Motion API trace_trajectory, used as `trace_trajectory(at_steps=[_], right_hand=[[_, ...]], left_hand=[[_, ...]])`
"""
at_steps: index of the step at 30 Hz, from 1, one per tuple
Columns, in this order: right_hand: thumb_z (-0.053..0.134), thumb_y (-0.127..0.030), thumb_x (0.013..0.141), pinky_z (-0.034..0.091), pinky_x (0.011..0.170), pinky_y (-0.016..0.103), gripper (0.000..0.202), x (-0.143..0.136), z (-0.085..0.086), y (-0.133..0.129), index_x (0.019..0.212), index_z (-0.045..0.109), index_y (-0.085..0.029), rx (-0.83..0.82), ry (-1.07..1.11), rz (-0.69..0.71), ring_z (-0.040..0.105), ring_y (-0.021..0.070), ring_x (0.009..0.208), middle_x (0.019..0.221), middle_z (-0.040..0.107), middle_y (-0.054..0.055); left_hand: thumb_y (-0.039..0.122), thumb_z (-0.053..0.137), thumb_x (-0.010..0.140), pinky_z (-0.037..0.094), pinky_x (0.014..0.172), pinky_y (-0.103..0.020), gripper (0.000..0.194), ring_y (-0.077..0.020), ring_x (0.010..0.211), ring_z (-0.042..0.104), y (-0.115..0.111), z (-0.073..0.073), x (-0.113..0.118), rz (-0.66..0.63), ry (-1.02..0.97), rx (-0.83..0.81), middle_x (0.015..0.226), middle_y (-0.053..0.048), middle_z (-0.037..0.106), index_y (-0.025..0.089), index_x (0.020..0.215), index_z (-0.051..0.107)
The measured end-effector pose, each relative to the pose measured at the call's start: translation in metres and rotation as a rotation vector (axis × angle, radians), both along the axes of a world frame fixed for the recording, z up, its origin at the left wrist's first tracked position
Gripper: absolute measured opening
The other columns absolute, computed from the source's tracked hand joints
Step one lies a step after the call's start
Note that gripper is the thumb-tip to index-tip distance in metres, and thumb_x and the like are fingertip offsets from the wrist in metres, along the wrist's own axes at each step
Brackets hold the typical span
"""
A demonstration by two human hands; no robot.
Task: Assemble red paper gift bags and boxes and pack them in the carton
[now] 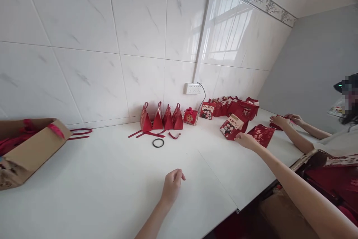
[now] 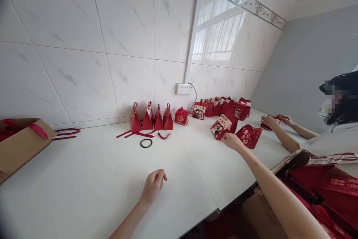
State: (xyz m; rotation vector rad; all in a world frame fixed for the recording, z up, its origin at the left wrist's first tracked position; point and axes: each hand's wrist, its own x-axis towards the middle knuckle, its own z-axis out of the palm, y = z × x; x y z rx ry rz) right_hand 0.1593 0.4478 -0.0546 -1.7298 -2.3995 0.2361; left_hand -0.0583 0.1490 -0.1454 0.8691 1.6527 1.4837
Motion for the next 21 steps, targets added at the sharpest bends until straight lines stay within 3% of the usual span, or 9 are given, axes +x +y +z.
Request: trace_trajectory(at_steps=[5, 10, 16, 19, 21], right_hand=[[0.056, -0.037, 0.094, 0.051, 0.084, 0.041, 0.034, 0.012, 0.005, 0.024, 0.118, 0.054, -0.013, 0.004, 0.124, -0.264, 0.058, 0.0224, 0.099, 0.116, 0.055, 0.01], [0.053, -0.038, 0.096, 0.05, 0.085, 0.042, 0.037, -0.003, 0.009, 0.042, 0.124, 0.051, -0.015, 0.045, 0.309, -0.352, 0.056, 0.0233, 0.103, 0.123, 0.052, 0.011], [0.055, -0.034, 0.096, 0.051, 0.084, 0.04, 0.026, -0.02, 0.017, 0.039, 0.111, 0.058, -0.014, 0.01, 0.438, -0.291, 0.059, 0.0206, 0.095, 0.11, 0.058, 0.008], [0.053, -0.035, 0.096, 0.051, 0.081, 0.037, 0.023, -0.035, 0.024, 0.019, 0.105, 0.059, -0.014, 0.035, 0.524, -0.17, 0.059, 0.0186, 0.09, 0.103, 0.06, 0.007], [0.051, -0.035, 0.097, 0.05, 0.077, 0.034, 0.022, -0.049, 0.03, -0.003, 0.097, 0.059, -0.014, 0.045, 0.6, -0.048, 0.059, 0.0169, 0.084, 0.095, 0.06, 0.005]], left_hand=[[0.054, 0.043, 0.076, 0.022, 0.049, -0.024, 0.039, -0.0102, 0.048, 0.025, 0.002, -0.002, -0.004, 0.022, -0.021, -0.015, 0.047, 0.006, 0.025, 0.02, 0.057, 0.044], [0.055, 0.041, 0.077, 0.029, 0.053, -0.025, 0.04, -0.0108, 0.049, 0.027, 0.003, -0.002, -0.009, 0.042, -0.028, -0.005, 0.047, 0.007, 0.024, 0.02, 0.057, 0.042], [0.055, 0.039, 0.078, 0.031, 0.053, -0.025, 0.041, -0.0109, 0.048, 0.027, 0.003, -0.004, -0.009, 0.032, 0.005, -0.017, 0.046, 0.007, 0.023, 0.02, 0.057, 0.042], [0.056, 0.035, 0.079, 0.029, 0.05, -0.025, 0.041, -0.011, 0.046, 0.027, 0.001, -0.004, -0.009, 0.005, 0.041, -0.024, 0.045, 0.008, 0.021, 0.021, 0.058, 0.04], [0.057, 0.041, 0.077, 0.028, 0.049, -0.025, 0.04, -0.0115, 0.044, 0.029, 0.0, 0.004, -0.013, -0.042, 0.094, -0.025, 0.044, 0.008, 0.025, 0.02, 0.061, 0.046]])
